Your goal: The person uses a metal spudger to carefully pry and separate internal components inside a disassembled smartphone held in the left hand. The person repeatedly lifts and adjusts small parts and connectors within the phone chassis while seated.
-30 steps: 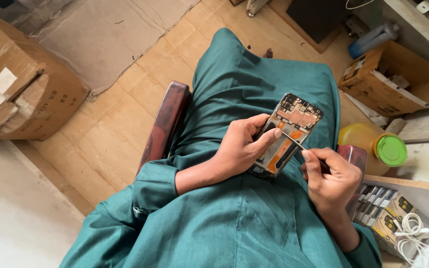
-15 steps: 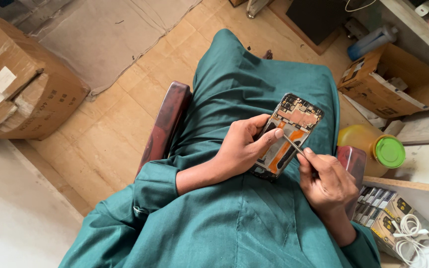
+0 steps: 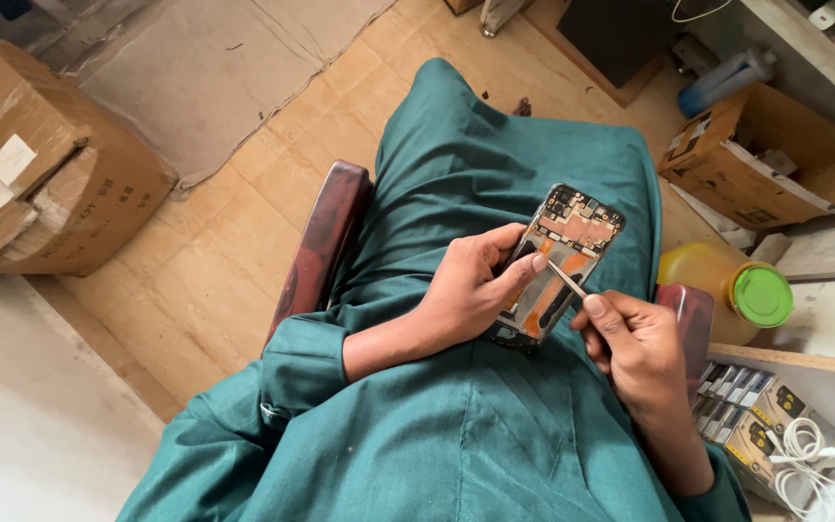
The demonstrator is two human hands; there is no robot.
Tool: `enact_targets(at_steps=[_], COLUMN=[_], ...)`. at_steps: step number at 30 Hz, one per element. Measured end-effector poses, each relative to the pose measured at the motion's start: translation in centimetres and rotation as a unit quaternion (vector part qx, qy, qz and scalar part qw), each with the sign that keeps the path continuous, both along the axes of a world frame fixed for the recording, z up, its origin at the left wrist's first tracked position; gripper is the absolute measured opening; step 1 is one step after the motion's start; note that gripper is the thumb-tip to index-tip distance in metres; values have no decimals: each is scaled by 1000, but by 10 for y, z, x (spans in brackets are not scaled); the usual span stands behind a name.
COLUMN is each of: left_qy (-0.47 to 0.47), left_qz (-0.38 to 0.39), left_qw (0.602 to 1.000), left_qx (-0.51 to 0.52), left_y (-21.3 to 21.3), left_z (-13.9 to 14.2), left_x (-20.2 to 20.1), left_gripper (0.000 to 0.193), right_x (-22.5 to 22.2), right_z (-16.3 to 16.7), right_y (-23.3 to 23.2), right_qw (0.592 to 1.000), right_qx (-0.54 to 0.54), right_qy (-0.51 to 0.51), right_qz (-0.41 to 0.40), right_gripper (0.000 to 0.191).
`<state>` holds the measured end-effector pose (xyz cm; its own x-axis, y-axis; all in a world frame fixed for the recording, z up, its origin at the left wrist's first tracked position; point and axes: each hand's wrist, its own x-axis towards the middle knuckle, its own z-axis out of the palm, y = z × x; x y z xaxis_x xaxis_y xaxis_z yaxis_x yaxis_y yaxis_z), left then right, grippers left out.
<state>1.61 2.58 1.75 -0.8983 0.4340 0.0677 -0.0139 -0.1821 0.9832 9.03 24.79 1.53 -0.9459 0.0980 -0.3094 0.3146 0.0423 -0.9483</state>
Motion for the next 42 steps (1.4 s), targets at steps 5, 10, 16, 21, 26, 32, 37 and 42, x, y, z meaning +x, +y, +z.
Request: enact_targets(at_steps=[5,10,16,21,26,32,37,42], left_qy=[-11,-34,-28,-9,-12,-35,-54,-23], left_qz=[-5,-2,-16,6,3,2,-4,0], left_qw=[1000,999,993,1000,1000,999,993,999], left_qx=[24,22,111,2,27,39,103,42], left_y=[1,2,2,-1,0,1,2,0], left_z=[-2,-6,-7,-5,-6,-8,-8,-9], left_x=[-2,-2,-3,-4,-3,-3,-1,-2], left_gripper=[24,26,26,25,24,23,26,25], right_x=[4,0,0,-3,-2,2,1,-3], right_z=[4,12,2,-11,-8,12,5,-11], right_y=[-16,-27,-14,11,3,-19,-13,8], right_qw=[966,750,934,998,998,757,853,998], right_qx=[202,507,261,-64,38,508,395,9], right_qy=[161,425,242,-20,43,410,341,41], right_qz=[-22,2,12,10,24,30,28,53], right_gripper=[20,8,26,40,26,10,15,36])
